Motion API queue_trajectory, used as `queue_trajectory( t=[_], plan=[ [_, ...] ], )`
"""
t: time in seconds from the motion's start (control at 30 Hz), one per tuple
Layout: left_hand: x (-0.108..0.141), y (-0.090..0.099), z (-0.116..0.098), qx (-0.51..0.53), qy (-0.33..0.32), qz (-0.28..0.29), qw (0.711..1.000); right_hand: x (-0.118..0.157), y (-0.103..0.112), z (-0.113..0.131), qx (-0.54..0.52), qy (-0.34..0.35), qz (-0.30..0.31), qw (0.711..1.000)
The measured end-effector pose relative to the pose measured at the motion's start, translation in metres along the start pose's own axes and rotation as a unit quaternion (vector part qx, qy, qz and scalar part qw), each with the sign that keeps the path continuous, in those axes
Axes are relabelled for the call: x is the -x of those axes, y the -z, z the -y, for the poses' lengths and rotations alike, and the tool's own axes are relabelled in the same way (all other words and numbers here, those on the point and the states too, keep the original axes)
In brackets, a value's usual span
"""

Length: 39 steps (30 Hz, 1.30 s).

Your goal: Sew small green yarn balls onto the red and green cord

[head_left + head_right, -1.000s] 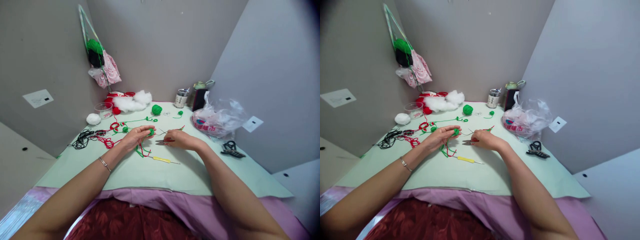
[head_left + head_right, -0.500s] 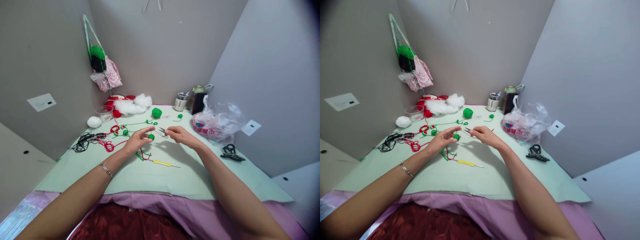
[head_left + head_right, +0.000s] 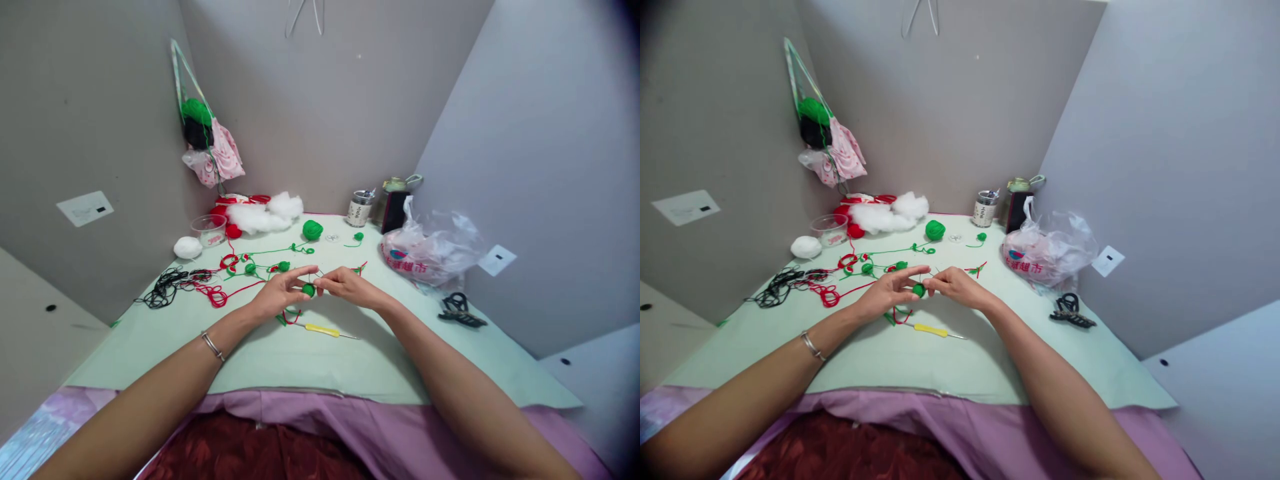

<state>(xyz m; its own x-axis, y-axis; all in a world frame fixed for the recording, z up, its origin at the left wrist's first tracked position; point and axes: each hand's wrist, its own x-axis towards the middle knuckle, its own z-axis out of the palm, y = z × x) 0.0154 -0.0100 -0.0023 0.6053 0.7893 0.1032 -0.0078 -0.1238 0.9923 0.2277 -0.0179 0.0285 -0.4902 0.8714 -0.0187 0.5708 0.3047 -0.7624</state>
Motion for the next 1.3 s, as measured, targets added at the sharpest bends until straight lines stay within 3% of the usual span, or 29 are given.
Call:
queue_trajectory(
  t=[0.27, 0.33, 0.43, 0.57, 0.7, 0.87, 1.07, 1.3],
  plan=[
    [0.0, 0.006, 0.0, -0.026, 0.007, -0.049, 0.998, 0.008, 0.026, -0.012, 0.007, -0.014, 0.072, 0.997],
    [-0.001, 0.009, 0.003, -0.034, -0.006, -0.062, 0.997, 0.005, 0.031, -0.021, 0.059, -0.039, -0.016, 0.997],
    [-0.001, 0.011, 0.005, -0.049, -0.023, -0.065, 0.996, -0.008, 0.026, -0.032, 0.184, -0.096, -0.142, 0.968],
    [0.001, 0.01, 0.0, -0.111, -0.025, -0.068, 0.991, -0.026, 0.007, -0.032, 0.279, -0.101, -0.164, 0.941],
    [0.002, 0.009, -0.001, -0.118, -0.02, -0.088, 0.989, -0.037, -0.01, -0.031, 0.276, -0.11, -0.164, 0.941],
    [-0.003, 0.015, 0.003, -0.049, -0.032, -0.135, 0.989, -0.042, -0.014, -0.038, 0.204, -0.118, -0.197, 0.952],
    [-0.008, 0.033, -0.003, 0.159, -0.031, -0.225, 0.961, -0.035, 0.018, -0.044, -0.012, -0.115, -0.255, 0.96],
    [-0.005, 0.061, -0.015, 0.302, -0.086, -0.318, 0.895, -0.02, 0.043, -0.056, -0.238, -0.102, -0.338, 0.905]
  ],
)
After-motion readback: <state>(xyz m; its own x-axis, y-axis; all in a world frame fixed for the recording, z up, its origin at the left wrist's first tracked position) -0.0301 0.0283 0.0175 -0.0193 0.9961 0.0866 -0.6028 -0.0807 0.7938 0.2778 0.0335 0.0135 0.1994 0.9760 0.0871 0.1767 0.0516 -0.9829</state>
